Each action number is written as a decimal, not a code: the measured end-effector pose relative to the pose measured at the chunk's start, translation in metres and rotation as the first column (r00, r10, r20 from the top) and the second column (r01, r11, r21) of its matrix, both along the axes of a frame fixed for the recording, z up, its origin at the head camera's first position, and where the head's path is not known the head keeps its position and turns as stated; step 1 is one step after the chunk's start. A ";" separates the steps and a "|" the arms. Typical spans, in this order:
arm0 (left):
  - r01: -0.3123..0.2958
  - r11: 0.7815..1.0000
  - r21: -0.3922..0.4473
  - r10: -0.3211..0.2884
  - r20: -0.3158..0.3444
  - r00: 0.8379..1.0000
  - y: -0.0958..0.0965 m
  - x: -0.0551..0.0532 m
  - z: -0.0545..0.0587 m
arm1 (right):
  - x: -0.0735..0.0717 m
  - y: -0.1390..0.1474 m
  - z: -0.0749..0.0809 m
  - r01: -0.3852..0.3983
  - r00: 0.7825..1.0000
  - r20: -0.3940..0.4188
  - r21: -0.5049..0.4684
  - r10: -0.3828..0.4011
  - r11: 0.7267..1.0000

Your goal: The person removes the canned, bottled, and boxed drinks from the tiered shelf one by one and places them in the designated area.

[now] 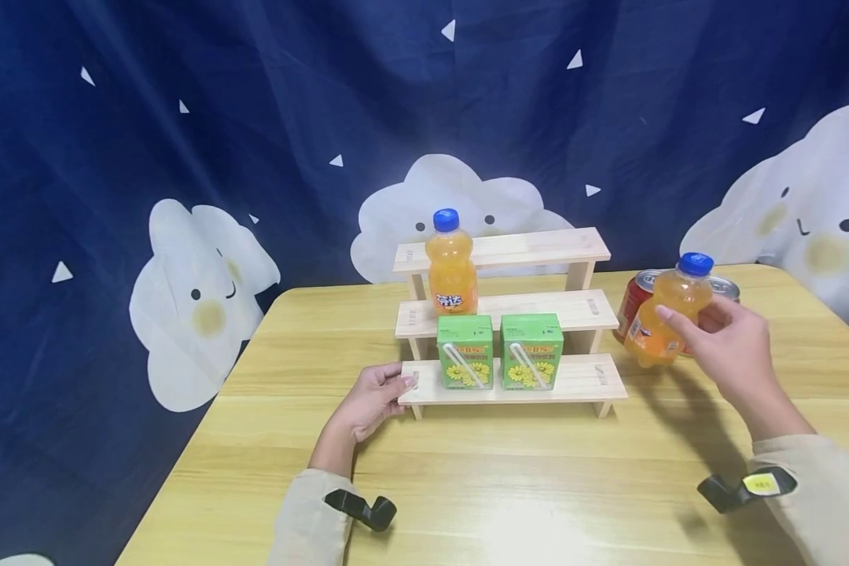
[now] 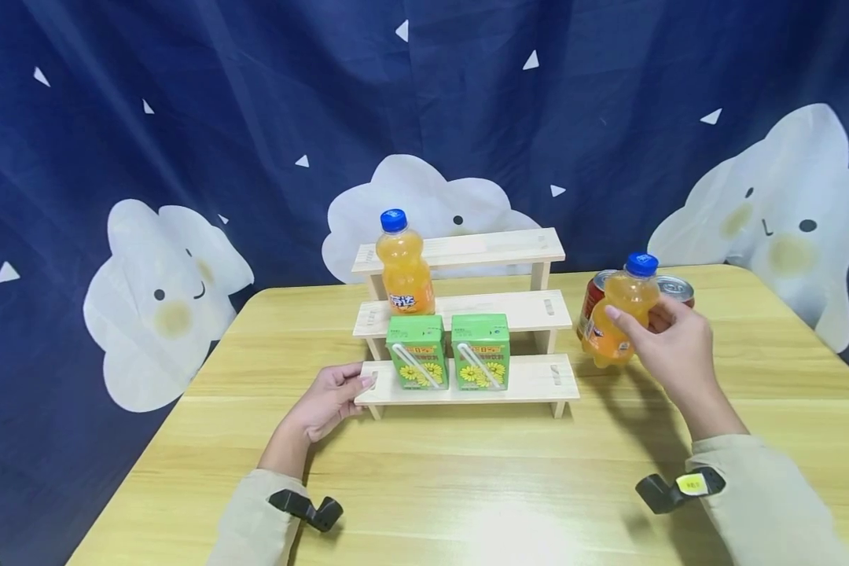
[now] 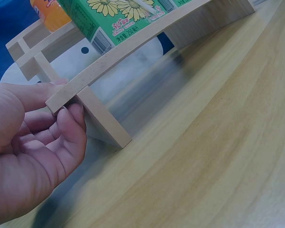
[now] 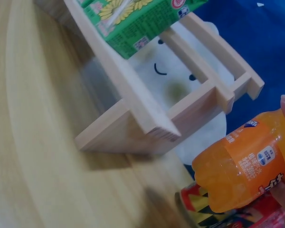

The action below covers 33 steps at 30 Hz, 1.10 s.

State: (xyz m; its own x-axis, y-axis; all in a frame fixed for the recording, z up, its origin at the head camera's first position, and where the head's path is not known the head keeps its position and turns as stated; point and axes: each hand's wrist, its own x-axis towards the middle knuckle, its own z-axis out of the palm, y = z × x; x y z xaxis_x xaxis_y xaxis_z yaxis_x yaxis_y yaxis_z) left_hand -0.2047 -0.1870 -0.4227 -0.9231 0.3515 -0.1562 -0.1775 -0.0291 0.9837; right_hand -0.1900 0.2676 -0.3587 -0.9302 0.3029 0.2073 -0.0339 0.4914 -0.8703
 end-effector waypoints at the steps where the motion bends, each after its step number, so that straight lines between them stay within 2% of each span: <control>1: 0.002 1.000 0.002 -0.002 0.001 1.000 0.000 0.000 0.000 | 0.000 0.001 -0.002 0.001 1.000 0.005 0.008 -0.002 1.000; 11: 0.003 1.000 0.003 -0.003 -0.001 1.000 0.000 -0.001 -0.001 | 0.001 0.000 -0.018 0.024 0.998 0.060 0.097 -0.030 0.995; 33: 0.005 1.000 0.012 -0.005 0.003 1.000 0.000 0.000 0.000 | 0.001 -0.007 -0.036 0.064 0.995 0.077 0.078 -0.070 0.995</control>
State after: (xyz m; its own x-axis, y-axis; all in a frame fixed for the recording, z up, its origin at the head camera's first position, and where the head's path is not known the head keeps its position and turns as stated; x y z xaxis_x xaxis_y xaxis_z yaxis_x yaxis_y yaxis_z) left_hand -0.2044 -0.1868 -0.4227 -0.9208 0.3582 -0.1542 -0.1802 -0.0402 0.9828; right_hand -0.1886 0.2603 -0.3946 -0.9227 0.3518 0.1576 0.0698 0.5545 -0.8293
